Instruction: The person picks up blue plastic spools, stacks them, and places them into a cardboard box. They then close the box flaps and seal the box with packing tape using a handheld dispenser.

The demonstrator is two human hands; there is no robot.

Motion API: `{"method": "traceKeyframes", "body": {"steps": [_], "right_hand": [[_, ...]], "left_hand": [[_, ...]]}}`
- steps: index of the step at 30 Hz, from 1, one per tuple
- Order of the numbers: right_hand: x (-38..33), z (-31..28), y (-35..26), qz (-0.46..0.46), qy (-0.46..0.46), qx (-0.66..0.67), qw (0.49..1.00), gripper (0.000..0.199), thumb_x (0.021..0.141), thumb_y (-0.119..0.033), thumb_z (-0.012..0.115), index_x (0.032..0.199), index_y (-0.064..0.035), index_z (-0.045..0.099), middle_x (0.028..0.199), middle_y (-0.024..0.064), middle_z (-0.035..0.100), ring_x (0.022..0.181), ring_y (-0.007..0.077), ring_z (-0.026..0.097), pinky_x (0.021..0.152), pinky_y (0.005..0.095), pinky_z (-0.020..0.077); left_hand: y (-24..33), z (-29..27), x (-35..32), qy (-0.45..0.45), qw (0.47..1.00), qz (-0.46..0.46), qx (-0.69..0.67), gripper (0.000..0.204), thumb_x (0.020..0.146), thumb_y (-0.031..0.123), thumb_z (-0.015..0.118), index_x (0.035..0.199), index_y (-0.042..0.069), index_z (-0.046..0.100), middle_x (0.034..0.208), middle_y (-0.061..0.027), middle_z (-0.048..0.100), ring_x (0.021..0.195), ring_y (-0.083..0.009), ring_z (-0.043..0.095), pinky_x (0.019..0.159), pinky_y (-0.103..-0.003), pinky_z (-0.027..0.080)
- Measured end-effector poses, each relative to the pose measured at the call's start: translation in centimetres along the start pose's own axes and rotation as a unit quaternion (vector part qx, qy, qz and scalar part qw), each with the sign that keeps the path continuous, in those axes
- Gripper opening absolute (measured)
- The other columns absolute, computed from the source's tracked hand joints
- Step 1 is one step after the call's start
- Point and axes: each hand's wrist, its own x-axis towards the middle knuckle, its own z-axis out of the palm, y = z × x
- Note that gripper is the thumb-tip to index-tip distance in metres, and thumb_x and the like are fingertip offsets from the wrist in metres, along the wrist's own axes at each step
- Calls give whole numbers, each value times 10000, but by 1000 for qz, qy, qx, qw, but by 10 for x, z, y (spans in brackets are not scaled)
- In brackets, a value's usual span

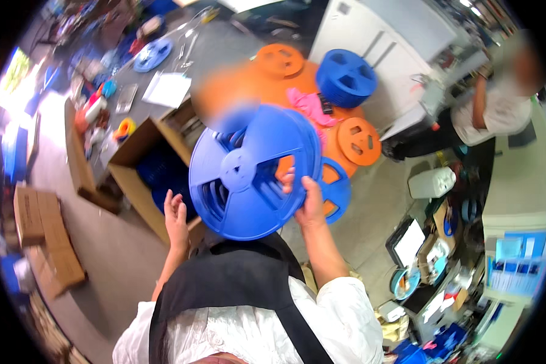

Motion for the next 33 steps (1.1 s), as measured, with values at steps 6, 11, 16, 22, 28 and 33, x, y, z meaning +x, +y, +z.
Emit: {"method": "traceKeyframes", "body": {"steps": [6,11,16,22,28,33], "right_hand": [[0,17,18,-18,-87,145,985,362,902,-228,494,1140,45,521,890,93,651,707,153,575,1048,334,363],[14,48,52,17,-86,183,979,358,904,-253,502,1129,24,527,889,62,633,702,127,565,1043,313,370],[34,94,100,36,-75,149,985,317,920,-231,519,1143,-8,490,922,40,648,710,98,584,1096,323,327],[49,140,152,74,-16,136,988,326,903,-270,521,1103,-13,505,835,16,597,666,98,563,1094,336,326],[57,166,180,75,0,53,996,340,870,-284,575,1087,-38,486,829,9,585,631,79,554,1083,330,343],[62,174,192,66,31,-87,994,461,779,-336,662,1064,0,527,802,91,650,580,158,584,1093,352,329]], "left_hand": [[-4,-63,-2,86,996,-15,-3,524,951,100,491,1435,44,298,1332,-140,451,1236,-213,416,1042,-322,328],[-6,-93,24,83,996,-10,-31,538,957,130,487,1447,58,277,1349,-132,435,1242,-218,411,1055,-333,310],[0,-137,60,118,992,-20,-26,531,948,118,489,1442,73,298,1341,-115,454,1246,-207,420,1063,-342,297],[-11,-191,111,139,990,-36,-4,503,940,112,486,1422,83,344,1322,-111,489,1236,-202,441,1062,-351,299],[-19,-207,150,118,992,-43,-22,485,928,30,475,1401,45,366,1318,-132,490,1231,-199,450,1058,-325,315],[-22,-197,149,53,986,-18,155,528,839,56,564,1350,60,432,1193,-131,518,1140,-260,482,1010,-359,354]]}}
